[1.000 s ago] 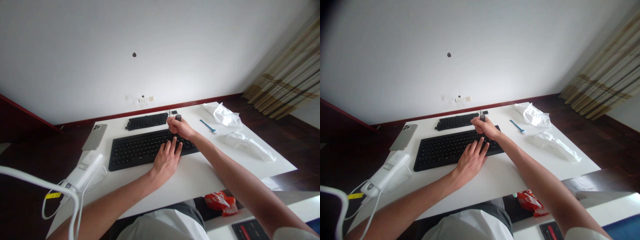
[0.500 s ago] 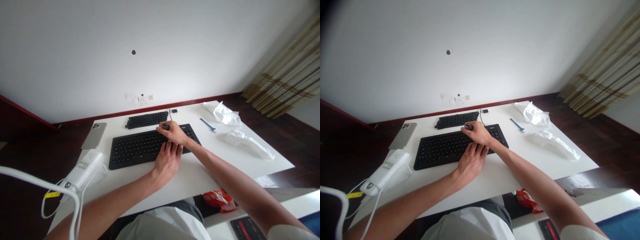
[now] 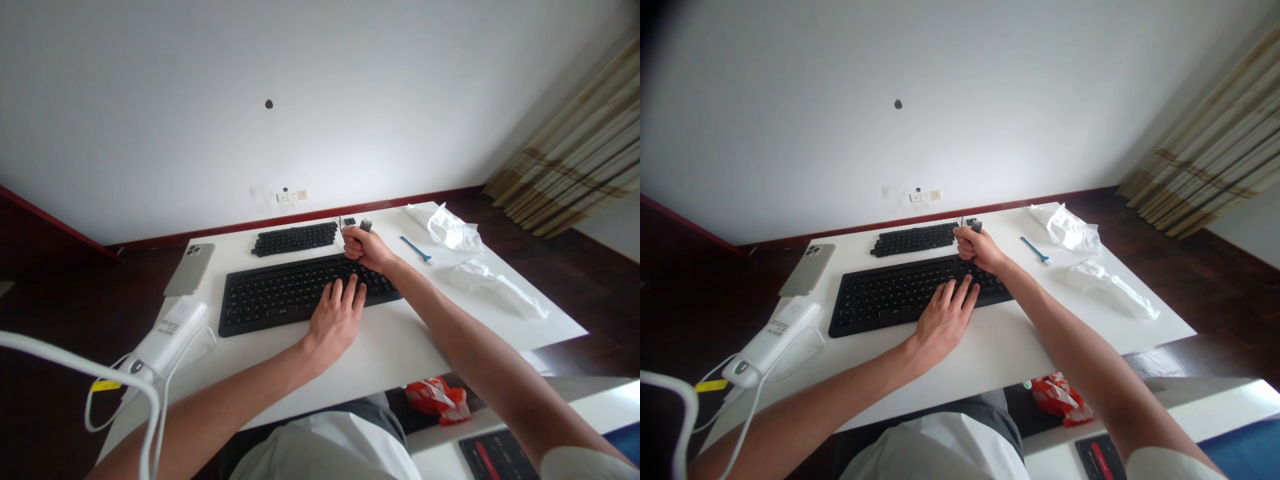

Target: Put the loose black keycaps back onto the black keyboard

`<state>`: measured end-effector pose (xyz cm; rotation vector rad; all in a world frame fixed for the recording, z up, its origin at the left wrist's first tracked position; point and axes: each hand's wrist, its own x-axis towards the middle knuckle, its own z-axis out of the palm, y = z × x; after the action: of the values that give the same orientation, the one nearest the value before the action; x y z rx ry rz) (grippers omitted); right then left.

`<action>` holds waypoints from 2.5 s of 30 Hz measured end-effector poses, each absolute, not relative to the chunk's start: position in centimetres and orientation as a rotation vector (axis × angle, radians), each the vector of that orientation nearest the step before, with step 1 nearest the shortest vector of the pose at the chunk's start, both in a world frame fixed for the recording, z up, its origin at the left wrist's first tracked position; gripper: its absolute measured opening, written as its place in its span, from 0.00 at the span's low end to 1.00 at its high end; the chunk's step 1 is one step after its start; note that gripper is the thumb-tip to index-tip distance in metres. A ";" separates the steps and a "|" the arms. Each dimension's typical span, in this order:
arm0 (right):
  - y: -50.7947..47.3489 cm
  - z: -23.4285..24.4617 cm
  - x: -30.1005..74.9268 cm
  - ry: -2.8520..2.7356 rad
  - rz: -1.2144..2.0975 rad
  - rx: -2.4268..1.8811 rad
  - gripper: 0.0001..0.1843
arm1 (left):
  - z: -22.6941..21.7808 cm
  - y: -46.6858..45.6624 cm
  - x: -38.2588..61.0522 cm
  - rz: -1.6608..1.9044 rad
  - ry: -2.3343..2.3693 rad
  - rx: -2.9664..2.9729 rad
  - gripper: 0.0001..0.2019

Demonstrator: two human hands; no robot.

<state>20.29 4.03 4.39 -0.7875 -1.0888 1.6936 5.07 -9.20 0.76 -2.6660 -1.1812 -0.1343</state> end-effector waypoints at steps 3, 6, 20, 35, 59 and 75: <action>4.1 4.4 20.4 -1.093 1.717 -0.790 0.25 | 0.7 -9.2 5.1 -0.147 -1.180 -2.663 0.27; 3.8 4.4 20.0 -1.155 1.699 -0.772 0.25 | 0.5 -9.2 5.1 -0.150 -1.181 -2.656 0.27; 1.4 5.4 18.0 -1.590 1.374 -1.020 0.24 | 0.0 -9.2 5.0 -0.149 -1.166 -2.658 0.28; 2.9 4.7 19.2 -1.329 1.670 -0.839 0.25 | 0.4 -9.2 5.0 -0.124 -1.169 -2.646 0.28; 3.3 4.6 19.4 -1.208 1.706 -0.769 0.24 | 0.2 -9.1 4.9 -0.160 -1.176 -2.654 0.28; 3.3 4.8 19.6 -1.213 1.713 -0.779 0.25 | -0.1 -8.4 4.7 -0.239 -1.206 -2.706 0.28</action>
<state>19.57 3.27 4.84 -0.7792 -1.2133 1.7132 4.72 -8.41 -0.11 -2.7056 -1.2060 -0.2387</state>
